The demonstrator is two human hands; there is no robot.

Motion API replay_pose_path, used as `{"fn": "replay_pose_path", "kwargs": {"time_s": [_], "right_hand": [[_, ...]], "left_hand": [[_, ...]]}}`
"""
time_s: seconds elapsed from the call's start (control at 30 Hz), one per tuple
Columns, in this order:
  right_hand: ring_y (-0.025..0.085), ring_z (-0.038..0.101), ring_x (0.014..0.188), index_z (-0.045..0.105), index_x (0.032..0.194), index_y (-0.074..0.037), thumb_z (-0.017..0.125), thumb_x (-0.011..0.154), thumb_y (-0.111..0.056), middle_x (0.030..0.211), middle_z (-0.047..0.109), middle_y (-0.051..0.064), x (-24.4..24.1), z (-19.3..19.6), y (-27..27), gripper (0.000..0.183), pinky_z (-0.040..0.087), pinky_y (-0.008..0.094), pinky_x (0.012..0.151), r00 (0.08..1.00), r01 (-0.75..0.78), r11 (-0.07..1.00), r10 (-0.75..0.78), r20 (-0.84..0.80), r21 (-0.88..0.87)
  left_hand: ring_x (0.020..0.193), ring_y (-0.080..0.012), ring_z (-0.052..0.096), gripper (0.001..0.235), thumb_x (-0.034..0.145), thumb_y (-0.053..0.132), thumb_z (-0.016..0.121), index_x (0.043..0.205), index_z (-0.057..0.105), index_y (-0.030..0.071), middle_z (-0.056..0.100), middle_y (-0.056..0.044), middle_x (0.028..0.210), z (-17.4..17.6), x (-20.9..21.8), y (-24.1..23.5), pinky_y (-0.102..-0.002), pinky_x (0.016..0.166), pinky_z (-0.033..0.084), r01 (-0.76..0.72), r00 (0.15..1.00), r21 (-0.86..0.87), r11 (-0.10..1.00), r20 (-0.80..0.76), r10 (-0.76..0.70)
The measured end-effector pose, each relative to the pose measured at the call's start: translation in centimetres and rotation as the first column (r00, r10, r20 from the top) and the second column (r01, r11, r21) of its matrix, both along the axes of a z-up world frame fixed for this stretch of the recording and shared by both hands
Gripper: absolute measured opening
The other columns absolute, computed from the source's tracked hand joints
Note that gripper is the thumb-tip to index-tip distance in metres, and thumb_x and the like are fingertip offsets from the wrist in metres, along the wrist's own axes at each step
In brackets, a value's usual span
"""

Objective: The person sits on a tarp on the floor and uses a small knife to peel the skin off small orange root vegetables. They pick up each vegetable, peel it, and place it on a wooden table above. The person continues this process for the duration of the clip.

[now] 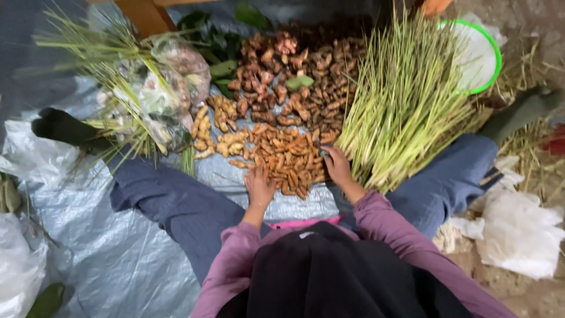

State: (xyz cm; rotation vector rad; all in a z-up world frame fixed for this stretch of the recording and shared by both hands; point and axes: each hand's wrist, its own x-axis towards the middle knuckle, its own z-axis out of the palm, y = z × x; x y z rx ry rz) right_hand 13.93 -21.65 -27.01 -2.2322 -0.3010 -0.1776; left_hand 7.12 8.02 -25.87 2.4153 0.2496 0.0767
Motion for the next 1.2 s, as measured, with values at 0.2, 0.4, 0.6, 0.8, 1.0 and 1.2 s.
{"fn": "replay_pose_path", "kwargs": {"time_s": [0.2, 0.4, 0.6, 0.8, 1.0, 1.2], "right_hand": [[0.033, 0.058, 0.129, 0.068, 0.132, -0.022, 0.062, 0.097, 0.000, 0.128, 0.065, 0.008, -3.5, 2.0, -0.9, 0.042, 0.044, 0.050, 0.111, 0.995, 0.025, 0.992, -0.013, -0.099, 0.120], [0.039, 0.056, 0.129, 0.066, 0.134, -0.014, 0.054, 0.101, 0.006, 0.131, 0.062, 0.016, -5.6, 7.6, -0.2, 0.040, 0.042, 0.055, 0.112, 0.970, 0.117, 0.958, -0.054, -0.237, 0.260], [0.044, 0.048, 0.137, 0.052, 0.144, -0.010, 0.060, 0.096, 0.004, 0.142, 0.055, 0.025, -7.8, 14.6, 2.2, 0.051, 0.036, 0.059, 0.115, 0.923, 0.233, 0.890, -0.075, -0.376, 0.393], [0.029, 0.061, 0.123, 0.069, 0.133, -0.007, 0.055, 0.089, 0.014, 0.130, 0.066, 0.017, -8.7, 17.0, 5.1, 0.050, 0.055, 0.043, 0.100, 0.988, 0.045, 0.848, 0.040, -0.148, 0.528], [0.031, 0.070, 0.106, 0.076, 0.123, -0.007, 0.064, 0.082, 0.014, 0.113, 0.072, 0.010, -9.2, 19.5, 5.4, 0.048, 0.055, 0.044, 0.095, 0.929, -0.197, 0.952, 0.104, 0.356, 0.236], [0.032, 0.070, 0.105, 0.073, 0.123, -0.004, 0.066, 0.088, 0.008, 0.109, 0.070, 0.013, -7.9, 24.0, 3.9, 0.038, 0.055, 0.044, 0.091, 0.933, -0.166, 0.943, 0.056, 0.355, 0.288]], "left_hand": [[0.115, -0.0434, 0.063, 0.058, 0.079, -0.002, 0.072, 0.135, 0.063, 0.012, 0.052, -0.013, 0.133, -3.6, 0.6, -0.7, -0.052, 0.094, 0.056, 0.014, 0.993, -0.075, 0.997, -0.115, -0.023], [0.107, -0.0435, 0.068, 0.043, 0.086, -0.007, 0.067, 0.129, 0.060, -0.001, 0.067, -0.028, 0.117, -8.6, 1.2, 0.9, -0.046, 0.089, 0.058, -0.086, 0.996, -0.572, 0.816, -0.018, 0.092], [0.119, -0.0399, 0.063, 0.046, 0.100, -0.004, 0.054, 0.145, 0.047, -0.008, 0.053, -0.032, 0.140, 13.7, -2.6, -3.2, -0.048, 0.103, 0.053, -0.105, 0.994, -0.962, 0.254, -0.098, 0.039], [0.126, -0.0301, 0.061, 0.049, 0.102, -0.003, 0.046, 0.151, 0.044, -0.001, 0.051, -0.015, 0.150, 11.5, -1.3, -7.0, -0.043, 0.107, 0.052, -0.068, 0.995, -0.987, -0.147, -0.055, -0.088], [0.130, -0.0301, 0.057, 0.052, 0.101, -0.007, 0.046, 0.152, 0.042, -0.001, 0.052, -0.019, 0.149, 18.1, -2.9, -8.1, -0.040, 0.104, 0.053, 0.103, 0.976, -0.994, 0.036, 0.094, -0.196], [0.127, -0.0186, 0.056, 0.064, 0.091, -0.013, 0.060, 0.152, 0.043, 0.000, 0.054, -0.012, 0.148, 21.0, -3.6, -9.6, -0.037, 0.106, 0.052, 0.192, 0.969, -0.981, -0.035, 0.195, -0.150]]}}
